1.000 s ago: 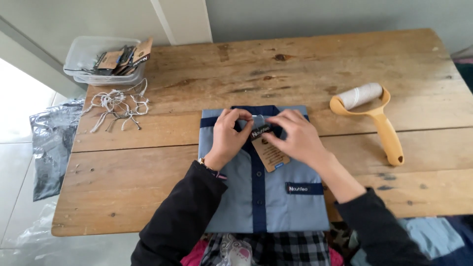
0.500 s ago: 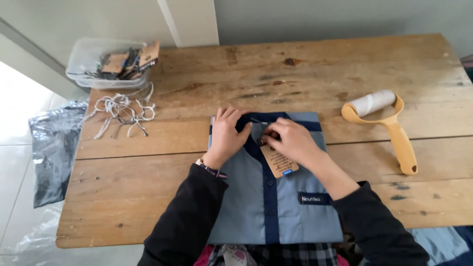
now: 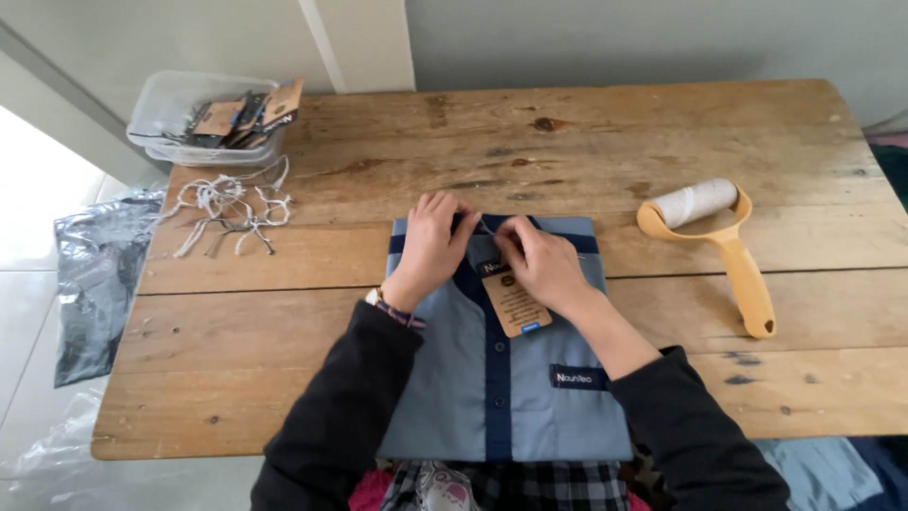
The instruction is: The person cleans a shirt with a lint roller, folds it, and then attaches a clothing tag by hand.
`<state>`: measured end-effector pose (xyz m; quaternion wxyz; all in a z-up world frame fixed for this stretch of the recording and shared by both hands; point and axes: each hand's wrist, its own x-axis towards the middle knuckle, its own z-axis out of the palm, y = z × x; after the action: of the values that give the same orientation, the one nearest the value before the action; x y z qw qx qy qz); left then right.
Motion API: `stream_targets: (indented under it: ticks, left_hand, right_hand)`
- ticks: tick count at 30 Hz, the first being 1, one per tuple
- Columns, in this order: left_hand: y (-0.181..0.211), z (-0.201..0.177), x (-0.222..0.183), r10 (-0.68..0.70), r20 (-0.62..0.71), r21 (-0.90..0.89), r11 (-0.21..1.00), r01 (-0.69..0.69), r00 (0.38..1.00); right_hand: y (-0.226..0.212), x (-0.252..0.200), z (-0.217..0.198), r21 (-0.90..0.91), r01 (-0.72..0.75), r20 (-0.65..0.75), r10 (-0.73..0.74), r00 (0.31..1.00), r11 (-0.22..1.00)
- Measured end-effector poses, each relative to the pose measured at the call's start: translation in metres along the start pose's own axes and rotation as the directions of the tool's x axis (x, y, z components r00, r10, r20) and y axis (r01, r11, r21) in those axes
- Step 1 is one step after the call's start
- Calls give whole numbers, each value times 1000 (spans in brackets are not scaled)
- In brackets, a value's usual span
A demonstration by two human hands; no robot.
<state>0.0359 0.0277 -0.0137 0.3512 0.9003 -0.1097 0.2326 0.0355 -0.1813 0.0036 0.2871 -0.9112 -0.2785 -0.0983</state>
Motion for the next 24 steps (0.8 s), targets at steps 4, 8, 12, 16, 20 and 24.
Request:
stream_targets:
  ticks: [4,8,12,16,20,24]
  left_hand:
    - [18,9,12,-71,99,-408,907,106,993]
    - [3,21,15,-155,194,-616,749,244,969]
    - [4,14,14,-207,231,-692,652,310,951]
    - [5,5,17,-208,288,-707,613,354,935]
    - [-2,2,16,-169,340,-751,544,375,925]
    - [9,-14,15,-152,355,-734,566,376,922]
  right_hand:
    - [-1,1,-1,13,-24,-32,24,999,1000]
    - [2,5,-1,88,-44,-66,50,997,995]
    - [3,10,-1,145,-20,-101,35,994,989]
    - [6,10,7,147,6,-117,12,993,989]
    - [4,12,11,241,48,-237,11,971,969]
    - [-1,14,10,280,152,-344,-49,938,948]
